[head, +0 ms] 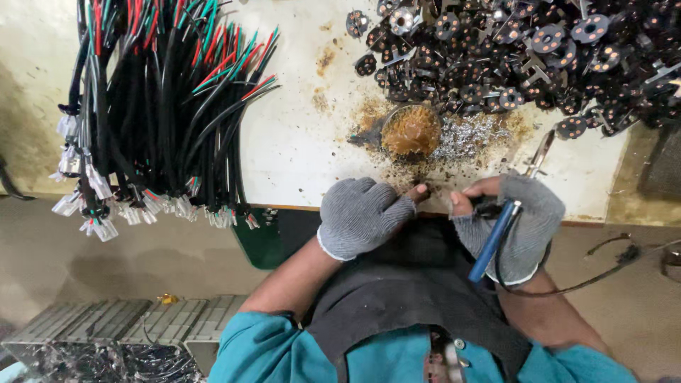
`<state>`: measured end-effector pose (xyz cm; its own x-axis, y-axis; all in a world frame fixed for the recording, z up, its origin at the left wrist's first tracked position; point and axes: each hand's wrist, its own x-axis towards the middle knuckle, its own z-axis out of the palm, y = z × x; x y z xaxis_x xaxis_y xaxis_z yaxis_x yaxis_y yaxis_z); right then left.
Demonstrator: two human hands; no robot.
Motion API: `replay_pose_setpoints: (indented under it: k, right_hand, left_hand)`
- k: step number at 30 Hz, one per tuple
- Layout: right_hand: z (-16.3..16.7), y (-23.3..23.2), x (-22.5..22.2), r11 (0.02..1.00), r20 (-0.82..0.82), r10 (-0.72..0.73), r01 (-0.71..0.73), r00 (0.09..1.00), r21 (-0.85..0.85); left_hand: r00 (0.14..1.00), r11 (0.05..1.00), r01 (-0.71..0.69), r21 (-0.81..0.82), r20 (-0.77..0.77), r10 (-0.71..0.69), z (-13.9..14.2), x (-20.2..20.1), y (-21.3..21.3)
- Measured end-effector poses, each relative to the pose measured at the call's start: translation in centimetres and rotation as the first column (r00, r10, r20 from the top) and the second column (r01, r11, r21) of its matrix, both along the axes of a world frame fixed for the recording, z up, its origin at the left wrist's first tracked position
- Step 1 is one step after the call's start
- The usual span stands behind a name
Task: The person solders red and green wire ends onto small black plug components at a workbench. They dip each wire tip into a container of rosin flux, hold the wire against the component terminal, and apply a soldering iron to solder the joint, setting finished parts aside with a growing pile of completed assemblies.
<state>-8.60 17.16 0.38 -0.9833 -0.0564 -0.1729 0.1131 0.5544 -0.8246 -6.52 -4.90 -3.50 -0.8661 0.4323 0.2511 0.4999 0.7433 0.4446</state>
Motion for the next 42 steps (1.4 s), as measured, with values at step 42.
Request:
replay_pose_setpoints:
  k: [42]
  right_hand:
    - [-1.0, -1.3, -0.2, 0.931, -0.331, 0.330, -0.248, 0.884, 0.267]
  left_hand:
    - [0.769, 0.722, -0.587, -0.366, 0.026, 0.639, 7.3, -2.7, -14.5]
